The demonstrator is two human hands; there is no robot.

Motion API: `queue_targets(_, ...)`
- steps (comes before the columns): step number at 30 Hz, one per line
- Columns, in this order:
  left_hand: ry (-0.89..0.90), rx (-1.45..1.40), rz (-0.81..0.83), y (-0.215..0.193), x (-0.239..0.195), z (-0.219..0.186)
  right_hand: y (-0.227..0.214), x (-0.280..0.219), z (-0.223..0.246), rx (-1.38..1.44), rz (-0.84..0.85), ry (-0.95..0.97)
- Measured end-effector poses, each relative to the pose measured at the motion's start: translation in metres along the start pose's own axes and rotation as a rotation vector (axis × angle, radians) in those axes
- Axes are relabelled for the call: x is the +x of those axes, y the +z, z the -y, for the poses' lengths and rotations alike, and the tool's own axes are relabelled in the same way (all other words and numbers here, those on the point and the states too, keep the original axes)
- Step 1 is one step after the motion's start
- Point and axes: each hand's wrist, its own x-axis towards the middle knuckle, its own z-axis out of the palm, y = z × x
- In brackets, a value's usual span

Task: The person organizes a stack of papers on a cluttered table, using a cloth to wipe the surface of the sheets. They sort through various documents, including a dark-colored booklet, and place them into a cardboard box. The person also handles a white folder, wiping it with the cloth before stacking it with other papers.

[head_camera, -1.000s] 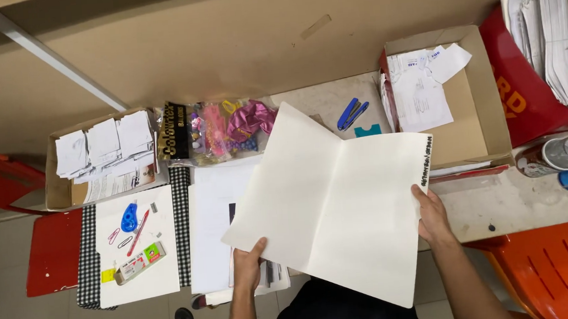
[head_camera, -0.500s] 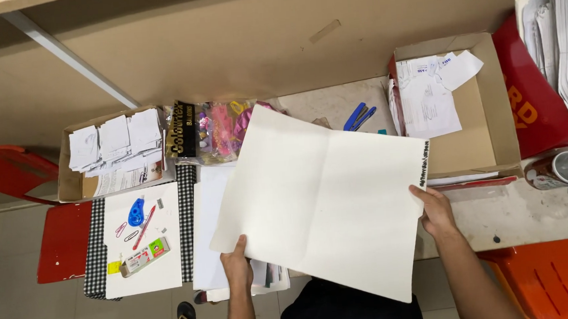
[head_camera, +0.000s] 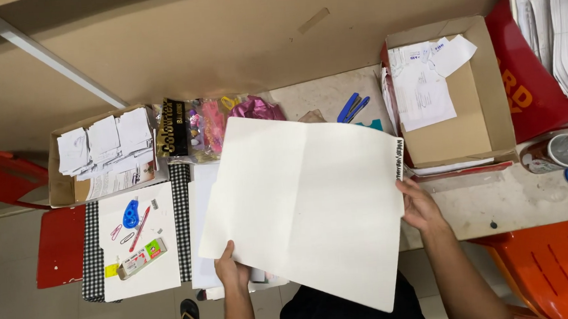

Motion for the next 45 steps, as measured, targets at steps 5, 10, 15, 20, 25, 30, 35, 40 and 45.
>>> queue_targets(5,-0.030,0.039,-0.011,-0.012,0.001,0.017,0.009,0.010,-0.012,-0.617,-0.392,-0.166)
queue_targets(10,-0.011,0.068,0.074,-0.014,0.006,0.039,0.027,0.007,-0.039,-0.840,-0.405,-0.296)
queue_targets(15,0.183,0.528,0.052,-0.009,0.001,0.038,0.010,0.013,-0.055,-0.876,-0.161,-0.572)
queue_targets(20,0.353,0.771,0.271,-0.024,0.000,0.052,-0.008,0.021,-0.047,-0.814,-0.229,-0.298)
queue_targets(25,0.761,1.034,0.836,0.009,-0.053,0.072,-0.020,0.010,-0.050,-1.044,-0.310,0.052)
queue_targets(30,0.429,1.755,1.062,0.082,-0.142,0.077,-0.071,0.009,-0.070,-0.513,-0.295,0.049)
queue_targets(35,0.358,1.810,0.816,0.080,-0.093,0.134,-0.081,0.010,-0.074,-0.686,-0.283,0.061)
queue_targets(40,0.517,1.795,0.368,0.096,-0.056,0.159,-0.082,0.011,-0.084,-0.662,-0.240,0.101)
queue_targets(45,0.367,1.960,0.346,0.087,-0.054,0.186,-0.058,0.002,-0.081,-0.618,-0.296,0.112)
